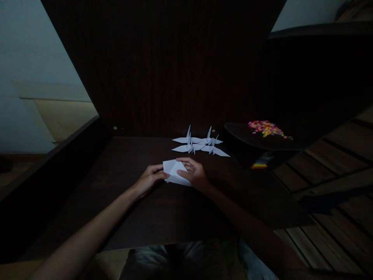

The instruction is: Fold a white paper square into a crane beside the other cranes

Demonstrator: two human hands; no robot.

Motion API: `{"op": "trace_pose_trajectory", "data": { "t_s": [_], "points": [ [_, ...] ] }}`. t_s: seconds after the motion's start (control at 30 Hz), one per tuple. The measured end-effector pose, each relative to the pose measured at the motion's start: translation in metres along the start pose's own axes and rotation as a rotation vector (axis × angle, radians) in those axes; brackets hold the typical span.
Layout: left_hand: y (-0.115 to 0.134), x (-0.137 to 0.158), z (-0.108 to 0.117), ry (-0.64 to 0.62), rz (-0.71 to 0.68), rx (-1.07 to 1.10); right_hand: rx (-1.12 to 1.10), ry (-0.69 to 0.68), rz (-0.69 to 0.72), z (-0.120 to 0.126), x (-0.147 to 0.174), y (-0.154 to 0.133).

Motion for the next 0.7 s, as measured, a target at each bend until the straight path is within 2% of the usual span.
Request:
{"op": "trace_pose_trajectory", "data": {
  "t_s": [0.13,0.27,0.43,0.5,0.63,0.7],
  "points": [
    [0.0,-0.001,0.003,-0.022,-0.038,-0.17,-0.038,0.041,-0.013,0.004,-0.002,0.0],
    [0.005,-0.001,0.002,-0.121,-0.122,-0.37,-0.079,0.081,0.005,0.008,-0.003,-0.002],
    [0.009,0.002,-0.004,-0.21,-0.15,-0.412,-0.103,0.158,0.008,0.014,-0.003,-0.003],
    [0.009,0.002,-0.003,-0.164,-0.152,-0.416,-0.135,0.175,0.005,0.015,-0.004,-0.003],
    [0.01,-0.001,0.005,0.076,-0.208,-0.378,-0.184,0.189,-0.023,0.014,-0.007,0.001],
    [0.011,-0.002,0.008,0.144,-0.251,-0.376,-0.189,0.158,-0.072,0.01,-0.009,0.003]
  ]
}}
Point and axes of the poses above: each hand's wrist, its own x-axis away from the middle knuckle, its own z-axis out of the back of the hand, y = z × x, the point moved 3 cm from there along -x, towards the middle knuckle, and after that the axes turned 13 degrees about x, right-handed, at the moved point
